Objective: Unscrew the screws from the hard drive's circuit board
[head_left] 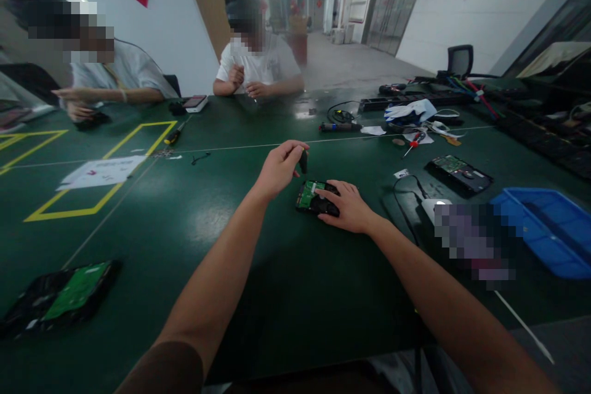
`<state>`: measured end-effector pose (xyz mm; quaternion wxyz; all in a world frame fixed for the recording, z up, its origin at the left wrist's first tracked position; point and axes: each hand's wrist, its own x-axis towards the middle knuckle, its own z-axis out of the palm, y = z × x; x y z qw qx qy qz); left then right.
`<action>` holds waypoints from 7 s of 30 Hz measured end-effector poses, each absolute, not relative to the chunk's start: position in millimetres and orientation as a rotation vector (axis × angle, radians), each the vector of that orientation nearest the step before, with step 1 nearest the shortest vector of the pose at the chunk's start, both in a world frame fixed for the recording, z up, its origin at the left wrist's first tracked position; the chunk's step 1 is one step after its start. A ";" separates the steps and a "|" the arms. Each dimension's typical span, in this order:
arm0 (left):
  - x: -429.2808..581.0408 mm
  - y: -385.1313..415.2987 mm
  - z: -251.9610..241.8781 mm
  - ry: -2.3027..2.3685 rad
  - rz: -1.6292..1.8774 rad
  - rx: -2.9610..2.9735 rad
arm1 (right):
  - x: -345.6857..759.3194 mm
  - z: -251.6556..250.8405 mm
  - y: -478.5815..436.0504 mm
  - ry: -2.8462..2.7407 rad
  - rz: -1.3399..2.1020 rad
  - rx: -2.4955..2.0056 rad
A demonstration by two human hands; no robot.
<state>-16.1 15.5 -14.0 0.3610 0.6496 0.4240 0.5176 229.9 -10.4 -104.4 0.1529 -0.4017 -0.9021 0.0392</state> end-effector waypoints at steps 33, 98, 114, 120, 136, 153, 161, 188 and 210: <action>-14.7 8.8 -8.0 0.966 1.271 1.443 | 229.5 -102.4 -11.0 -2.601 0.108 -1.165; -13.5 11.5 -8.4 0.919 1.259 1.301 | 228.9 -102.7 -10.9 -2.590 0.116 -1.165; -11.5 12.2 -12.8 0.939 1.300 1.427 | 229.5 -103.6 -10.6 -2.590 0.121 -1.164; -10.9 10.6 -10.3 0.996 1.279 1.459 | 229.5 -104.1 -10.3 -2.588 0.104 -1.154; -13.5 9.2 -6.4 1.070 1.280 1.613 | 230.3 -103.6 -11.0 -2.592 0.114 -1.164; -11.0 11.4 -10.0 1.062 1.339 1.580 | 230.0 -103.7 -10.7 -2.589 0.111 -1.155; -9.8 14.6 -15.7 1.136 1.382 1.700 | 229.7 -104.4 -10.4 -2.594 0.099 -1.153; -11.7 16.7 -19.9 1.037 1.412 1.670 | 230.0 -103.8 -10.2 -2.588 0.096 -1.150; -5.8 16.1 -19.6 0.920 1.367 1.467 | 229.5 -103.7 -10.5 -2.584 0.115 -1.152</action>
